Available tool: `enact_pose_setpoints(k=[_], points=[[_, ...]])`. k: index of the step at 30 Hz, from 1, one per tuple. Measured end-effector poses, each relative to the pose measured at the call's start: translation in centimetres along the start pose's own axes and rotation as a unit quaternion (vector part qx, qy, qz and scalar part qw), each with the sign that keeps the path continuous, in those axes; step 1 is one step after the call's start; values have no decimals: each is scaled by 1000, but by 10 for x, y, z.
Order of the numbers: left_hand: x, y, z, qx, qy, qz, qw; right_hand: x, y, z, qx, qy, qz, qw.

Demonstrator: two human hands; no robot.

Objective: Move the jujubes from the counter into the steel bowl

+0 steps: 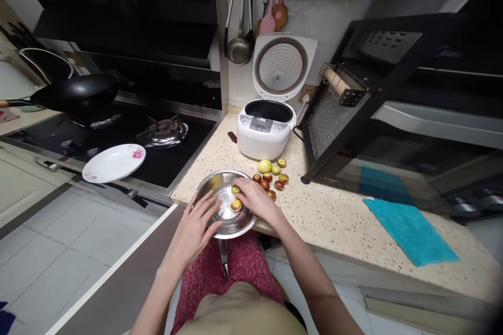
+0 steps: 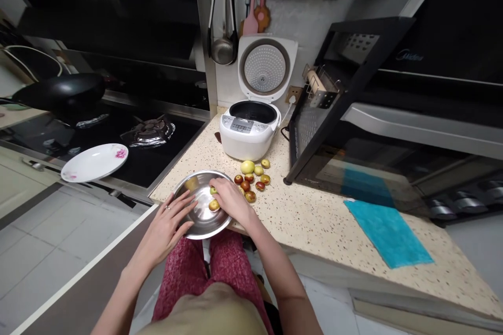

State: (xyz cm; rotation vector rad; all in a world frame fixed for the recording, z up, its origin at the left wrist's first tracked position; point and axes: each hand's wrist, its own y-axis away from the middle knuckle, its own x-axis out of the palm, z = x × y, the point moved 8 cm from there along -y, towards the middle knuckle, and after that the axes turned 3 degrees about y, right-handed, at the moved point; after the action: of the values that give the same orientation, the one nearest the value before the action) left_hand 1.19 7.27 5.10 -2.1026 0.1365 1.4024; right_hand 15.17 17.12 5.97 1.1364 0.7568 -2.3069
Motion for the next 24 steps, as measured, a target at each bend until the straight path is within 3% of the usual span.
enact_pose_setpoints(k=[7, 15, 17, 20, 24], points=[[-1, 0, 3, -23, 7, 13, 1000, 12, -11, -2, -2, 61, 49, 997], [2, 1, 4, -10, -7, 17, 1000, 7, -6, 1, 7, 75, 18, 997], [0, 0, 7, -6, -15, 18, 1000, -1, 3, 2, 7, 54, -26, 998], [-11, -12, 14, 10, -27, 9, 1000, -21, 33, -1, 14, 3, -149, 989], [-27, -56, 8, 70, -9, 0, 997, -42, 92, -18, 46, 14, -335, 941]])
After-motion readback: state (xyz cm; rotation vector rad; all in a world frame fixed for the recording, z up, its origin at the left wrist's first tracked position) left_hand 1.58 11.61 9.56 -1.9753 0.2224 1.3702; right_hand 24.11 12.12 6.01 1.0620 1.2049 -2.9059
